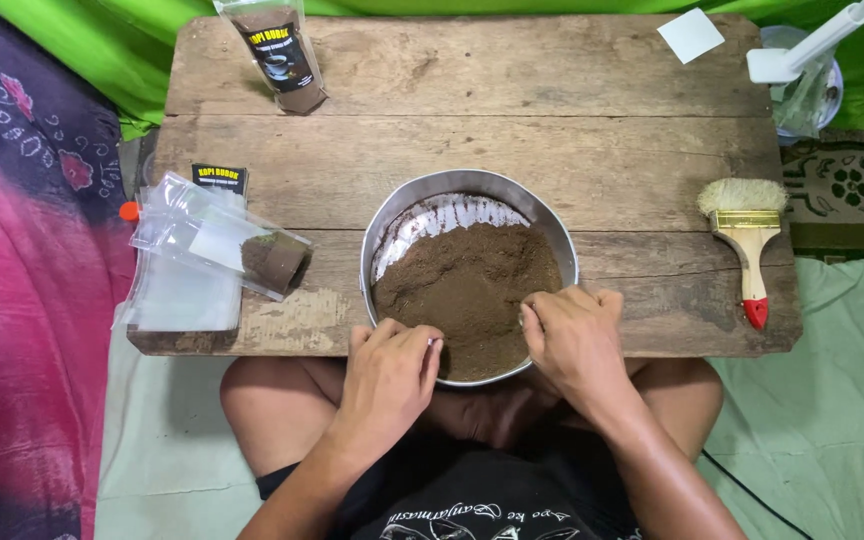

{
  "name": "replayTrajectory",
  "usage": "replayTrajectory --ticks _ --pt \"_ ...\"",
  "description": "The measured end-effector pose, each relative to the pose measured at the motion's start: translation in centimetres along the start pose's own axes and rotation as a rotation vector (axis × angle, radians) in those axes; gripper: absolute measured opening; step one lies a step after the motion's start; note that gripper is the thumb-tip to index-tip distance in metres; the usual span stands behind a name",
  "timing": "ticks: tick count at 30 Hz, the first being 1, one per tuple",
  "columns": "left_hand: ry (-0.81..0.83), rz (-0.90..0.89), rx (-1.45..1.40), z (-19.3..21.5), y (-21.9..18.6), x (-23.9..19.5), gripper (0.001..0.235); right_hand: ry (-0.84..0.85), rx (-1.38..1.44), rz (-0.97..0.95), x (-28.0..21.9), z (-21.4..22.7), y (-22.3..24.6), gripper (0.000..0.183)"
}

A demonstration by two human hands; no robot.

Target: The person mixes a brown powder in a metal bowl using a small white spoon. They occasionally use their hands to break up clumps and then use a brush to sweep the powder.

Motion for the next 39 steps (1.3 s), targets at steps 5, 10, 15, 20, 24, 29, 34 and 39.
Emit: replayTrajectory --ticks 5,10,15,20,24,29,34,39 --pt "0.008 -0.032 -0.08 -3.2 0.3 0.2 0.006 0.077 0.326 0.043 0.2 -2.2 1.5 0.016" --pt "-0.146 -0.07 -0.032 -1.8 -0.4 0.8 0.002 -0.042 0.303 0.004 1.1 -0.5 0.2 0.015" --pt "-0.203 -0.04 -0.005 -0.8 1.0 0.6 0.01 0.119 0.188 0.091 -0.5 -2.8 0.0 0.019" --pt "-0.329 -0.083 0.031 -1.9 1.3 1.0 0.01 -0.004 0.222 0.073 0.7 -1.2 0.2 0.014" --pt "-0.416 -0.076 0.004 -2.1 1.7 0.9 0.011 -0.029 -0.133 0.087 0.2 -2.6 -2.3 0.016" --pt "-0.453 -0.074 -0.004 -1.7 1.2 1.1 0.01 0.037 0.179 0.143 0.2 -1.7 1.7 0.013" --pt "-0.466 -0.092 -0.016 -1.5 1.3 1.0 0.01 -0.111 0.124 0.078 2.2 -0.6 -1.2 0.014" --pt "-0.469 -0.079 -0.02 -1.4 1.3 1.1 0.011 0.197 -0.014 0.126 1.1 -4.8 -2.4 0.022"
Point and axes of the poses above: each hand's wrist, its own x-axis towards the middle knuckle, its own z-axis out of the back of the hand, y = z × x, the point moved 2 cm from there along x, towards the middle knuckle, and after that the axes turned 1 degree about z, right-handed, at the moved point
